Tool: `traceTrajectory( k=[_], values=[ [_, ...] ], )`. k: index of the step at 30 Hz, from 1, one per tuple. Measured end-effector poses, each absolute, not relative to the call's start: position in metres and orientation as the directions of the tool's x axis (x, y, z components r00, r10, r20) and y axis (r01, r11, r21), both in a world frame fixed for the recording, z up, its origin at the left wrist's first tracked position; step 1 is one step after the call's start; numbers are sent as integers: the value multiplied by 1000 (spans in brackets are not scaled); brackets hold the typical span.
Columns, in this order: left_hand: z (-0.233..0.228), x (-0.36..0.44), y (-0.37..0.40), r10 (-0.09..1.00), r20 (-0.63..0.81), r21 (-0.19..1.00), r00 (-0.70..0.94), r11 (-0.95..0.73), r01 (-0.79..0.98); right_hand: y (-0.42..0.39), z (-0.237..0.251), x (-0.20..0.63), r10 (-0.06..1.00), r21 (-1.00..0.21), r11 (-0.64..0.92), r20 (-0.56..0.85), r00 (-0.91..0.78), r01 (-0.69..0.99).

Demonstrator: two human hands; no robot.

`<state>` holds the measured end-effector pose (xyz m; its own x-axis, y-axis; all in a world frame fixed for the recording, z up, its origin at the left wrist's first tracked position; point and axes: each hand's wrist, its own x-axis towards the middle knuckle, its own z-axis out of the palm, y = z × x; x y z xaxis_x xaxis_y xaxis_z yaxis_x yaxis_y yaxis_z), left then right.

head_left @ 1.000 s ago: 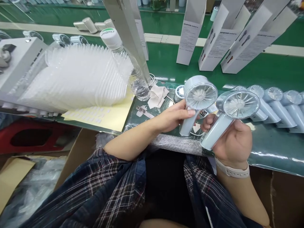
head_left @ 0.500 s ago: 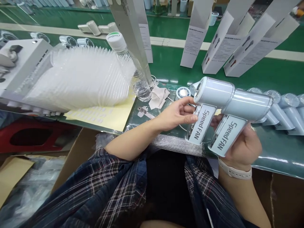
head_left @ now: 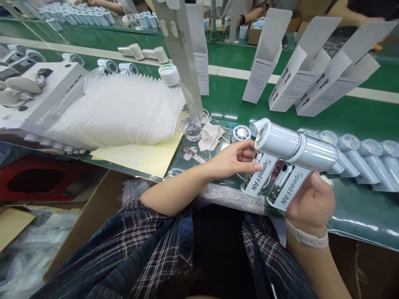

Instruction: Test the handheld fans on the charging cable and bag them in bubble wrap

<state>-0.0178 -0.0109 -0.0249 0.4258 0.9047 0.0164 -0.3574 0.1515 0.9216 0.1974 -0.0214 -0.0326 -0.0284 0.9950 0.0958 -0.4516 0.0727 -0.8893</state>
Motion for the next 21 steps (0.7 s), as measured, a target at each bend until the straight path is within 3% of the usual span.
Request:
traceTrajectory(
  k=[5, 9, 11, 14, 17, 21],
  values=[
    [-24, -19, -9, 915, 187, 962, 357, -97, -254, -31, -29, 205, 958, -943, 275, 284, -24, -190],
    [-20, -21, -6, 827, 379, 923, 415, -371, -104, -32, -22, 213, 843, -875, 477, 482, -237, -83],
    [-19, -22, -6, 734, 532, 815, 423, -579, -21, -30, -18, 218, 763, -820, 567, 559, -325, -81],
    [-18, -27, -8, 537, 719, 559, 441, -824, 90, -29, -17, 222, 719, -775, 632, 602, -346, -34],
    [-17, -31, -12, 430, 758, 382, 490, -902, 200, -31, -23, 221, 685, -742, 669, 639, -351, -44],
    [-22, -28, -5, 410, 734, 317, 541, -912, 261, -27, -39, 216, 649, -722, 682, 671, -358, -117]
  ],
)
